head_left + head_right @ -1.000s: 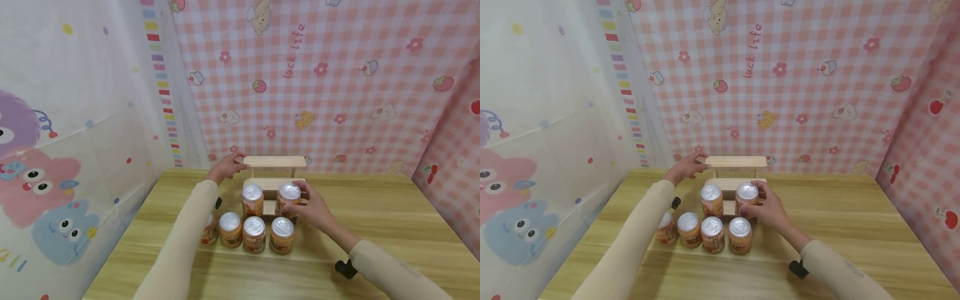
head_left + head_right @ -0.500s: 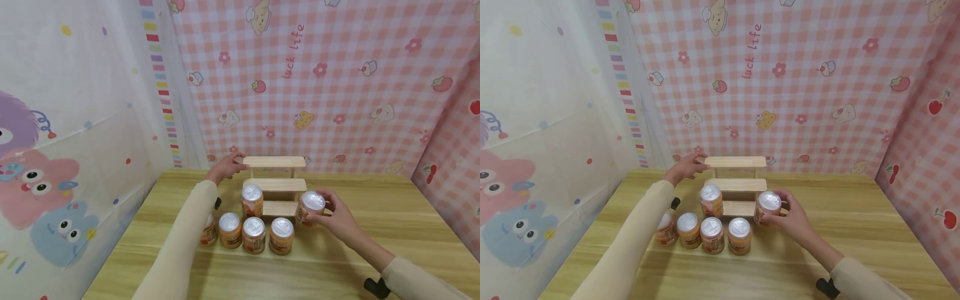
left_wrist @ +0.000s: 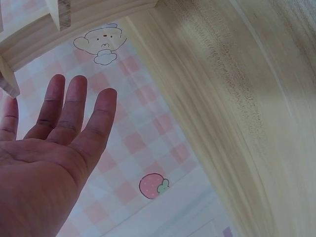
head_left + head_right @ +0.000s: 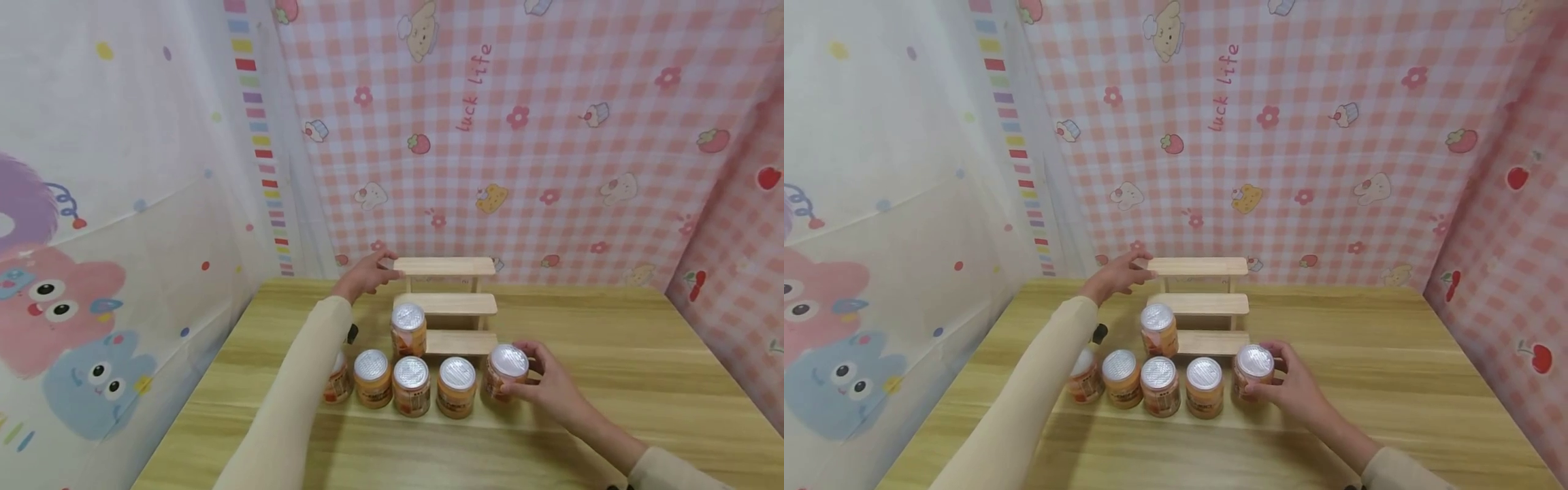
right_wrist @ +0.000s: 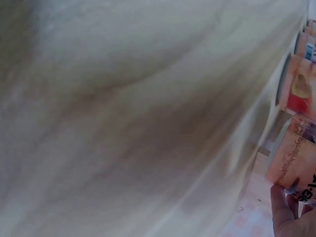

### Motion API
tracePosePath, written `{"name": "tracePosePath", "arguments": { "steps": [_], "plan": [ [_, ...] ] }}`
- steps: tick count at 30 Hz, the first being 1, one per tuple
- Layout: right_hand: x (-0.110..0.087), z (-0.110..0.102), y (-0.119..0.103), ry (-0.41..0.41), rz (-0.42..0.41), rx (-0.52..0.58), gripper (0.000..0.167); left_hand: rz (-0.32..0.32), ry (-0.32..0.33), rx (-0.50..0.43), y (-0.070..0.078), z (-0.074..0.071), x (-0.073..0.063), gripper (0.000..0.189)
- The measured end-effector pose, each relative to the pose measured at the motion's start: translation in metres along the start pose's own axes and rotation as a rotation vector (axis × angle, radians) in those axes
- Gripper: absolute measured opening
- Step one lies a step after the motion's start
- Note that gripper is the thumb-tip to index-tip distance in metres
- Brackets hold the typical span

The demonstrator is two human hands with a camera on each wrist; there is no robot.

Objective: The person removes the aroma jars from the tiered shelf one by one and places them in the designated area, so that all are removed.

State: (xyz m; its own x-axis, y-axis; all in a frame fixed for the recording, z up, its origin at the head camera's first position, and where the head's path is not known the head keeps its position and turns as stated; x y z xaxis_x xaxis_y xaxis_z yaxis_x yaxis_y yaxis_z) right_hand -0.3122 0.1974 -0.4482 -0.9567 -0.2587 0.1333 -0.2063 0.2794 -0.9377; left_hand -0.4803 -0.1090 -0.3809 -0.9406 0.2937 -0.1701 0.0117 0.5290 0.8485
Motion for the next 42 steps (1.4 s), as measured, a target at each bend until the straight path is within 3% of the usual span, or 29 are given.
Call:
{"name": "tracePosePath", "arguments": {
  "steps": [9, 15, 22, 30, 35, 42],
  "plan": [
    [-0.004, 0.007, 0.018, 0.001, 0.017, 0.014, 0.076, 0.003, 0.001, 0.01, 0.001, 0.0, 0.0, 0.046],
    [-0.005, 0.007, 0.021, -0.015, 0.012, -0.021, 0.087, 0.007, -0.002, 0.016, 0.003, 0.0, 0.001, 0.047],
    [-0.003, 0.001, 0.004, 0.023, -0.014, -0.104, 0.083, 0.008, -0.007, 0.007, 0.002, 0.002, 0.002, 0.047],
    [0.012, -0.001, -0.029, 0.055, -0.056, -0.086, 0.078, 0.002, -0.011, 0.0, -0.002, 0.003, 0.003, 0.048],
    [0.032, 0.015, -0.057, 0.047, -0.056, -0.026, 0.08, 0.006, -0.007, -0.001, -0.002, 0.0, 0.001, 0.048],
    [0.062, 0.065, -0.075, 0.01, 0.011, 0.035, 0.082, 0.003, 0.0, 0.006, -0.003, 0.0, 0.0, 0.047]
  ]
}}
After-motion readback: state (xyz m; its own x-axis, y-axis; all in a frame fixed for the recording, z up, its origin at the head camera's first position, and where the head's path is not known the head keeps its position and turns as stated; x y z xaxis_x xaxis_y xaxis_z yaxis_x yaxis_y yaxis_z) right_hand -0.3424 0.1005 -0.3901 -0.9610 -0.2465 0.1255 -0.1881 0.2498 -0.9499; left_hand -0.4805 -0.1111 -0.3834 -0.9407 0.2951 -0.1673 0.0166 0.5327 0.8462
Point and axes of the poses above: each hand's wrist, its own x-axis towards the middle knuckle, its own z-axis out of the palm, y = z × x, the point moved 9 cm from there along x, towards the middle knuckle, and after that the axes turned 4 degrees about -y, right-handed, at the moved point
